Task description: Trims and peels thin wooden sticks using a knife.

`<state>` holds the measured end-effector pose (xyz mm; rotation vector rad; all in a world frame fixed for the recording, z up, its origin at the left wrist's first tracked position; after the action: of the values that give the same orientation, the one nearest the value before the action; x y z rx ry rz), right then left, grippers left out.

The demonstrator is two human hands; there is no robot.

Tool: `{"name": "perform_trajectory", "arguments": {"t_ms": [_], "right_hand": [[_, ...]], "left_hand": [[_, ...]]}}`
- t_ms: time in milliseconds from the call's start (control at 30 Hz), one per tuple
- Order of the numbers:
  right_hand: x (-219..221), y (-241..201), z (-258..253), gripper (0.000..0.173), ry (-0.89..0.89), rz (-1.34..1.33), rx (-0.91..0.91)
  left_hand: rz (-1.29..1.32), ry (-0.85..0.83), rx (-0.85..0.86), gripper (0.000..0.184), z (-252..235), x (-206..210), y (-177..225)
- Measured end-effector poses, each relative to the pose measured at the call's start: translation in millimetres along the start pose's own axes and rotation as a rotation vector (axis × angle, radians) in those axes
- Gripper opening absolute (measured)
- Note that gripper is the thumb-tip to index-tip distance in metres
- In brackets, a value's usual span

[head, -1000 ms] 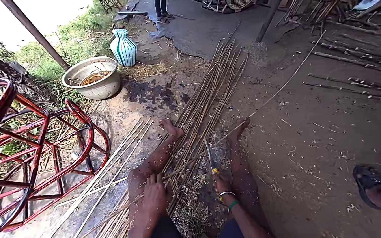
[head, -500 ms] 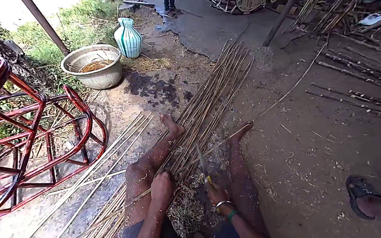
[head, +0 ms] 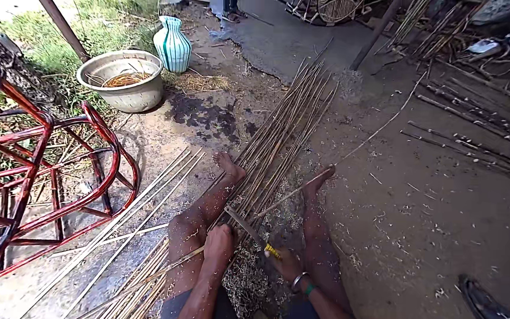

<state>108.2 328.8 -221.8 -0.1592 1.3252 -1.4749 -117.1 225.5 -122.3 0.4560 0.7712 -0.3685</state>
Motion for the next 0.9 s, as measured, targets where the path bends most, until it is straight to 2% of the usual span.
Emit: {"name": "perform_trajectory", "arguments": {"t_ms": [100, 200, 233, 300, 333, 433, 533, 633, 733, 833, 900], "right_hand": [[-10.5, 28.1, 2.4, 0.054, 0.229, -0.135, 0.209], [-2.7, 3.9, -0.5, 0.052, 0.003, 0.026, 0.004], [-5.5, 6.7, -2.3, 0.052, 0.026, 0.030, 0.011], [-11.1, 25.1, 5.1, 0.054, 0.205, -0.094, 0.163], [-10.3, 23.7, 2.7, 0.053, 0.224, -0.121, 0.172], [-13.2, 11.5, -2.3, 0.052, 0.122, -0.035, 0.041], [-7.4, 29.5, 1.7, 0.052, 0.185, -0.200, 0.216], [-5.9, 8.8, -2.7, 0.052, 0.062, -0.073, 0.035], [-6.5, 25.8, 6.3, 0.053, 0.134, -0.157, 0.202], [2.3, 0.6, 1.2, 0.052, -0.016, -0.075, 0.019], [-3.7, 19.0, 4.7, 0.052, 0.095, -0.122, 0.097]], "left_hand": [[-0.013, -0.026, -0.004, 0.043, 2.1, 6.5, -1.6], [-0.011, -0.022, 0.006, 0.044, -1.2, 2.1, 0.6], [-0.011, -0.018, 0.009, 0.045, -3.1, 0.3, 1.6], [-0.009, -0.026, 0.002, 0.046, 0.2, 6.3, -0.1], [-0.009, -0.028, -0.002, 0.046, -0.7, 4.3, 0.5], [-0.001, -0.035, -0.006, 0.047, -0.2, -1.8, 1.2], [-0.010, -0.033, -0.014, 0.045, 2.4, 3.5, -1.0], [0.003, -0.024, -0.018, 0.044, -2.0, -2.5, -0.6], [0.004, -0.026, -0.043, 0.043, 2.4, 5.6, -4.8], [0.016, -0.025, -0.033, 0.044, -1.8, -0.7, 0.3], [0.018, -0.037, -0.039, 0.043, -0.4, 6.4, -2.9]]}}
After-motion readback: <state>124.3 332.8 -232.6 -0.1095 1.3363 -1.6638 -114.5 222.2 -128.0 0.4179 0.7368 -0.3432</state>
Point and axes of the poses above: each hand's wrist, its own z-axis away from the middle knuckle, its own x-axis out of the palm, y = z × x, the point moved 8 cm from there along -z, towards the middle knuckle, and after that the axes turned 12 degrees about -x, right-handed, at the moved point
